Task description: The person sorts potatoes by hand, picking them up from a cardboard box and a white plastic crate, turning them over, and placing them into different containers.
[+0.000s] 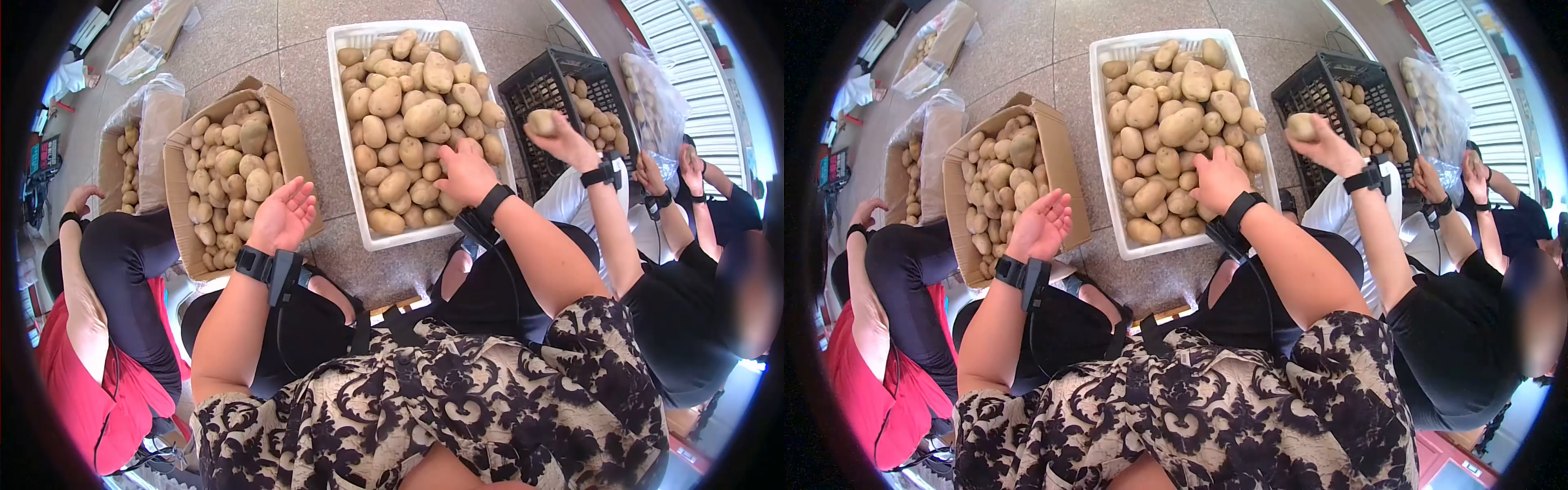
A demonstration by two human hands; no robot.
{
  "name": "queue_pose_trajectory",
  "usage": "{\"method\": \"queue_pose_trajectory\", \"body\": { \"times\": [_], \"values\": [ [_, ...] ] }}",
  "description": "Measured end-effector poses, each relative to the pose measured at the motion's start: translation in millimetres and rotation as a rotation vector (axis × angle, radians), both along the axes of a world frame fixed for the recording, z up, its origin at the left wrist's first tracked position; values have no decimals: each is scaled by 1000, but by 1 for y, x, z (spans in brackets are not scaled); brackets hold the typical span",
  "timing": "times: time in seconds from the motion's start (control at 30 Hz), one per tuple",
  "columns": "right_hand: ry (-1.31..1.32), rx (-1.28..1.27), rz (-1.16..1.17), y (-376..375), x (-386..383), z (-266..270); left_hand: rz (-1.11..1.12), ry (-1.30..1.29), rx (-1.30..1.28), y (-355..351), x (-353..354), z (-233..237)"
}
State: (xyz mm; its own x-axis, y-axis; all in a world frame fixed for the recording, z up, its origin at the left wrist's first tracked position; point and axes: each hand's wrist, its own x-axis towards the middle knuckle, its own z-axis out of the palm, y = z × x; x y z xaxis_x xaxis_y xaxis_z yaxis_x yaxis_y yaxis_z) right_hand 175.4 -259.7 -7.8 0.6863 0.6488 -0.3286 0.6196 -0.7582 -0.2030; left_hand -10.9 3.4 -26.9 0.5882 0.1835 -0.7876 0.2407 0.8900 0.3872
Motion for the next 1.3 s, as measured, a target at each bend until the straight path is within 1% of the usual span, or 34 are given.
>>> {"method": "queue_pose_trajectory", "body": {
  "times": [0.03,0.1,0.13,0.2,0.23,0.3,0.43,0.53,0.57,0.63,0.67,0.7,0.77,0.8,0.83,0.9,0.93,1.0,1.03,1.1,1.2,1.23,1.3],
  "values": [
    [0,1,0,0,1,-2,0,0,1,0,0,0],
    [121,-51,61,-1,4,-9,-11,6,-1,-1,0,0],
    [121,-51,61,-2,0,-12,-11,6,-1,-1,0,0],
    [15,69,72,-3,-9,-17,-14,-1,4,-2,-1,0],
    [17,69,73,-2,-9,-16,-14,0,4,-2,-1,1],
    [163,69,-18,0,-7,-12,3,2,-9,-3,0,3],
    [87,132,-36,5,-7,9,-11,7,-8,-4,0,3],
    [65,294,-55,10,-10,21,-26,5,-11,-8,-1,4],
    [66,295,-52,12,-12,22,-33,1,-25,-9,-1,5],
    [349,414,-37,19,-17,27,-32,-3,-29,-11,1,6],
    [479,361,-68,26,-24,47,-47,-22,-60,-13,2,3],
    [492,366,-52,29,-31,56,-56,-37,-89,-15,1,2],
    [928,584,-95,37,-45,66,-138,-61,-150,-22,5,26],
    [1026,702,-102,38,-50,67,-177,-68,-205,-26,6,37],
    [1054,700,-77,40,-50,63,-147,-52,-192,-26,5,34],
    [906,786,-59,40,-48,53,-343,-148,-275,-21,3,19],
    [924,788,-45,38,-44,49,-326,-137,-265,-19,2,14],
    [731,620,-76,34,-36,44,-294,-110,-243,-16,1,6],
    [738,621,-63,34,-35,45,-282,-108,-237,-14,1,4],
    [661,579,-81,34,-36,48,-201,13,-134,-8,-1,-1],
    [635,592,-56,31,-37,44,-97,84,-94,4,-6,-9],
    [610,599,-41,30,-37,42,-55,124,-78,8,-9,-13],
    [597,592,-30,29,-36,39,-41,133,-57,21,-17,-33]
  ]
}}
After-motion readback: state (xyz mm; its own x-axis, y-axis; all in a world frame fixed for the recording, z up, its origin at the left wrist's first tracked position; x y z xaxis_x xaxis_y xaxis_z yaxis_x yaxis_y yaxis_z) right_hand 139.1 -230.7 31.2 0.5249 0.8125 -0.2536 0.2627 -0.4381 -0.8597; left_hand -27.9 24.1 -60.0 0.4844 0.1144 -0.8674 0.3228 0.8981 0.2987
